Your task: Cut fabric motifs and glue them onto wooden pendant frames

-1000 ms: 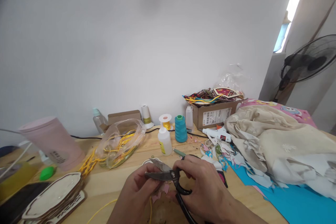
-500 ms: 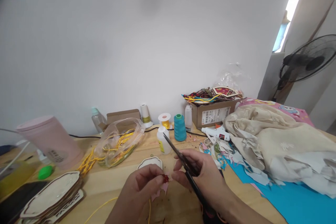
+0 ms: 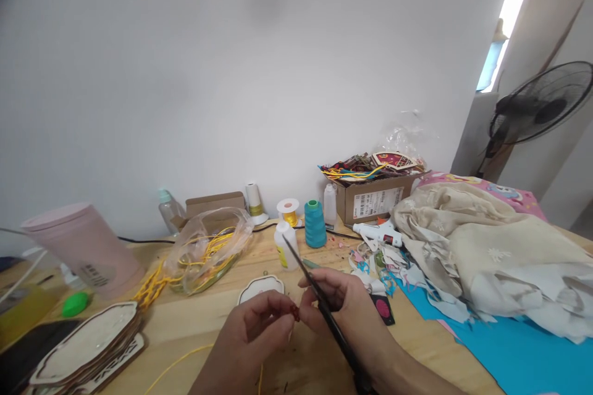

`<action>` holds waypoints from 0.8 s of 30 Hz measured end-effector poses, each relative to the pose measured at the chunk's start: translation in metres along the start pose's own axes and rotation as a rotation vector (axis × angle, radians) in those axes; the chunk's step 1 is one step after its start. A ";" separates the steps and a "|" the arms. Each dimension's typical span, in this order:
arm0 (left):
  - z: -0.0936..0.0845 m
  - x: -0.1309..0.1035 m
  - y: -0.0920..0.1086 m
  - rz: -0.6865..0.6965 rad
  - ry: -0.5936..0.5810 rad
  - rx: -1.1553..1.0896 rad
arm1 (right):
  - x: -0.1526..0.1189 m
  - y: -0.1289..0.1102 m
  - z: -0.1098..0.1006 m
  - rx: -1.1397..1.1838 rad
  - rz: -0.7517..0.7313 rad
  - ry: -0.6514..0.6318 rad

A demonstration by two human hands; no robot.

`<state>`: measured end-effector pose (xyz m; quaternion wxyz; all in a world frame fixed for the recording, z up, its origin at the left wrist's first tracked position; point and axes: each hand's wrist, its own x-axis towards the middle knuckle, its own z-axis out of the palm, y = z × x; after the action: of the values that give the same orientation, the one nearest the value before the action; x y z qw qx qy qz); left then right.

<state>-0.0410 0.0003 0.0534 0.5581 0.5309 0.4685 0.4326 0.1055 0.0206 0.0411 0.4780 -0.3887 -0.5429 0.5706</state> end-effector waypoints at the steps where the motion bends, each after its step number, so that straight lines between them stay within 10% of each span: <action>1: 0.001 0.000 -0.001 0.006 0.013 -0.026 | 0.001 0.003 0.001 0.026 0.025 0.041; 24: 0.001 0.004 0.000 -0.041 0.034 -0.050 | -0.002 -0.004 0.006 0.038 0.064 0.026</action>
<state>-0.0390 0.0042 0.0528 0.5721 0.4996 0.4775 0.4416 0.1011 0.0174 0.0456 0.4737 -0.4041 -0.5129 0.5910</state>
